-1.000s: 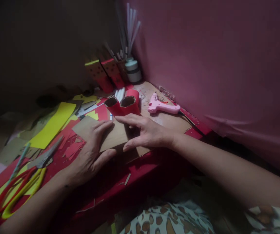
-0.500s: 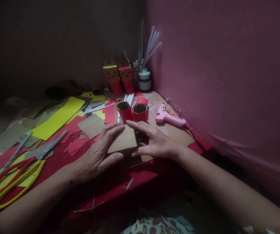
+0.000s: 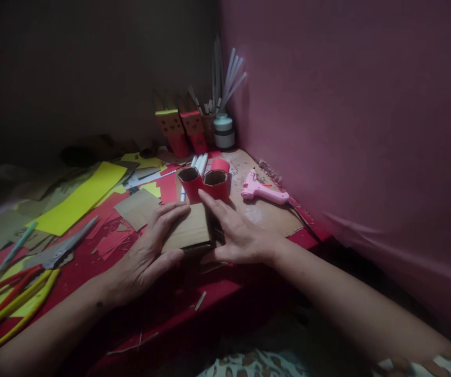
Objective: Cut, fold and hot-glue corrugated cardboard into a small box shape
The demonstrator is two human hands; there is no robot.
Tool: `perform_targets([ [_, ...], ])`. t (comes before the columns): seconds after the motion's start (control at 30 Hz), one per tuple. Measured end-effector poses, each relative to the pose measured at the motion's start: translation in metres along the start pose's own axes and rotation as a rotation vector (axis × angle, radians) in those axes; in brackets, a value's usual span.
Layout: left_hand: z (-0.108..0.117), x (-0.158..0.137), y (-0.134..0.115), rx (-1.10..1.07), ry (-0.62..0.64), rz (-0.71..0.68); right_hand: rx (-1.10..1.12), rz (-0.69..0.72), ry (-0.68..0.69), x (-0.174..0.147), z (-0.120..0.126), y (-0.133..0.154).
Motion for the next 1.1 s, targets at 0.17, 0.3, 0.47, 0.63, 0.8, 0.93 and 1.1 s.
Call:
perform_targets([
  [0.17,-0.001,-0.001,-0.003,0.028,-0.045,-0.031,-0.005,0.038,-0.022,0.0,-0.003,-0.003],
  [0.3,-0.001,-0.001,-0.005,0.045,-0.11,-0.035,-0.035,0.066,-0.025,0.0,-0.003,-0.004],
  [0.47,-0.001,-0.002,-0.008,0.057,-0.158,-0.001,-0.022,0.052,-0.004,-0.001,-0.003,-0.005],
  [0.63,0.002,-0.004,-0.008,-0.001,-0.2,0.047,-0.022,0.05,-0.008,0.0,-0.002,-0.005],
  [0.8,0.004,-0.007,-0.005,0.062,-0.24,0.024,-0.029,0.036,0.008,0.001,-0.001,-0.003],
  [0.93,0.006,-0.01,-0.003,0.047,-0.267,0.029,-0.03,0.038,0.016,0.002,-0.001,-0.003],
  [1.1,0.013,-0.014,-0.006,0.027,-0.315,0.016,-0.011,0.041,0.029,0.002,-0.002,-0.004],
])
Point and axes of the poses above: each hand's wrist, its own x-axis towards the middle knuckle, its own z-axis out of the back of the hand, y = z × x, the point moved 2 cm from there along x, towards the middle knuckle, and after that the axes turned 3 degrees about -x, right-handed, at the moved point
